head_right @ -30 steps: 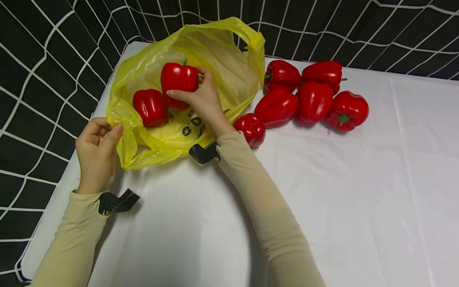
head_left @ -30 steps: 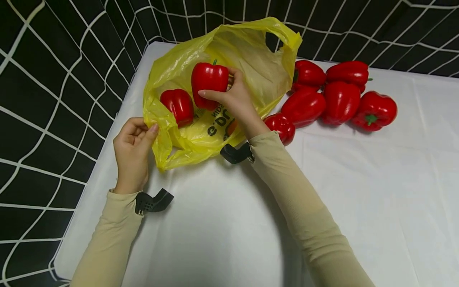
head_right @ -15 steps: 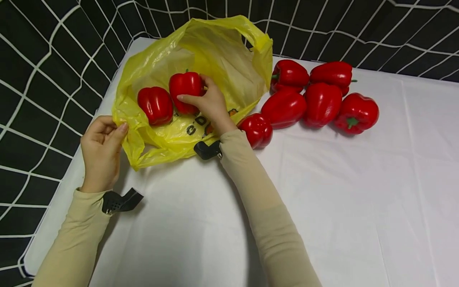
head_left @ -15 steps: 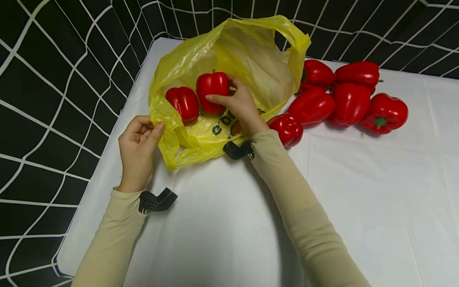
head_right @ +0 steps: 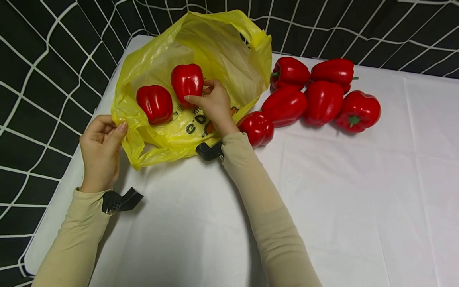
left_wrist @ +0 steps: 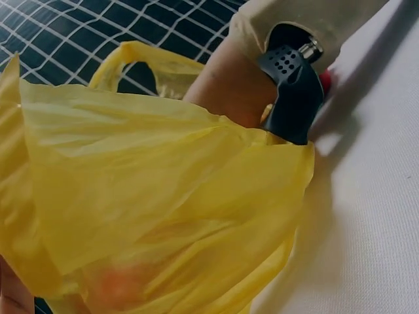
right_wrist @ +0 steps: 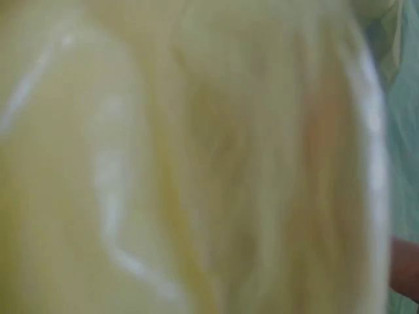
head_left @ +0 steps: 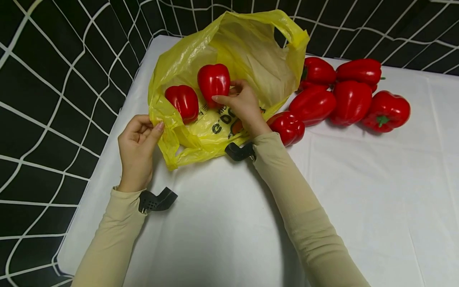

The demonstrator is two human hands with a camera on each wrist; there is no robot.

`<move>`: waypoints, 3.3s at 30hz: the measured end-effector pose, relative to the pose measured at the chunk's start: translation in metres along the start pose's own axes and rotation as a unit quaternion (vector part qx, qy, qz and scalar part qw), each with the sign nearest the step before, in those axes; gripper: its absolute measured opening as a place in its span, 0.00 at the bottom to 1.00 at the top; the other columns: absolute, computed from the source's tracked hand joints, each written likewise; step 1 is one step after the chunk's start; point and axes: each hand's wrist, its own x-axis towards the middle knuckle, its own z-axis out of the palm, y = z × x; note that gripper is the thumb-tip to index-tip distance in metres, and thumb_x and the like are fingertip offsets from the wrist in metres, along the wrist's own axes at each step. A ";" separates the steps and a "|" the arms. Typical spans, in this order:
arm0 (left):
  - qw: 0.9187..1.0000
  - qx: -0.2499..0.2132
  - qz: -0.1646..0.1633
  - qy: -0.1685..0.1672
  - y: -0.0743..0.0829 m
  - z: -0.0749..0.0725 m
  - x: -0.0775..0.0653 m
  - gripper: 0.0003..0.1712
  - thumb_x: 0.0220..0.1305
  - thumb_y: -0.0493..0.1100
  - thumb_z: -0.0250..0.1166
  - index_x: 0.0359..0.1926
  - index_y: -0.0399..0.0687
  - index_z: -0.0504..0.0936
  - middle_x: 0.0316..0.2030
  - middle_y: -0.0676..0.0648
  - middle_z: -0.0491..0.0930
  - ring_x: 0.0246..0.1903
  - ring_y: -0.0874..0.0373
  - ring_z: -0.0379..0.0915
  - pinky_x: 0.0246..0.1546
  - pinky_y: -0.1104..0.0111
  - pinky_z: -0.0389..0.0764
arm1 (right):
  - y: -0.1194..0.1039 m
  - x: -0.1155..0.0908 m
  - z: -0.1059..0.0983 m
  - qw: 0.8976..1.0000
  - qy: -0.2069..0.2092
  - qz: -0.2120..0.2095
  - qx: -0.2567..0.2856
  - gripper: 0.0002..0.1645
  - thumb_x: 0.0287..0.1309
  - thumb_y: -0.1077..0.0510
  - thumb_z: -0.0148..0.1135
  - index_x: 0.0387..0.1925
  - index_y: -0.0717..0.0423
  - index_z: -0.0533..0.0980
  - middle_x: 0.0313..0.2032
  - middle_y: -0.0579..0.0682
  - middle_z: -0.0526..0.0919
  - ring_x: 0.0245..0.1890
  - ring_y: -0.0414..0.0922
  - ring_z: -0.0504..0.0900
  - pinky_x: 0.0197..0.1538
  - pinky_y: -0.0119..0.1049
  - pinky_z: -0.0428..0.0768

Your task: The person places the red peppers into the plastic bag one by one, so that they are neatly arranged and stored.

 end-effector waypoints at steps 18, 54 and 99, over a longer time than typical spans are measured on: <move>1.000 -0.006 0.000 -0.001 -0.001 0.001 0.001 0.10 0.59 0.23 0.59 0.35 0.39 0.78 0.31 0.45 0.77 0.31 0.59 0.74 0.38 0.74 0.78 | 0.002 -0.001 0.003 0.993 -0.104 -0.047 0.018 0.38 0.56 0.65 0.64 0.67 0.62 0.60 0.64 0.56 0.67 0.60 0.46 0.71 0.56 0.31 0.74; 1.000 -0.009 -0.016 -0.009 -0.003 0.003 -0.002 0.06 0.59 0.28 0.62 0.36 0.40 0.78 0.32 0.43 0.76 0.32 0.58 0.75 0.39 0.74 0.79 | -0.018 -0.085 -0.060 0.985 -0.023 -0.173 0.001 0.35 0.48 0.69 0.69 0.59 0.64 0.69 0.55 0.56 0.76 0.54 0.49 0.74 0.56 0.37 0.74; 1.000 -0.017 -0.024 -0.005 -0.005 0.003 -0.003 0.05 0.59 0.28 0.62 0.35 0.39 0.78 0.32 0.42 0.75 0.32 0.58 0.74 0.39 0.74 0.79 | 0.016 -0.103 -0.144 0.968 -0.038 -0.087 -0.230 0.33 0.52 0.52 0.69 0.58 0.59 0.70 0.55 0.55 0.75 0.53 0.53 0.76 0.57 0.48 0.73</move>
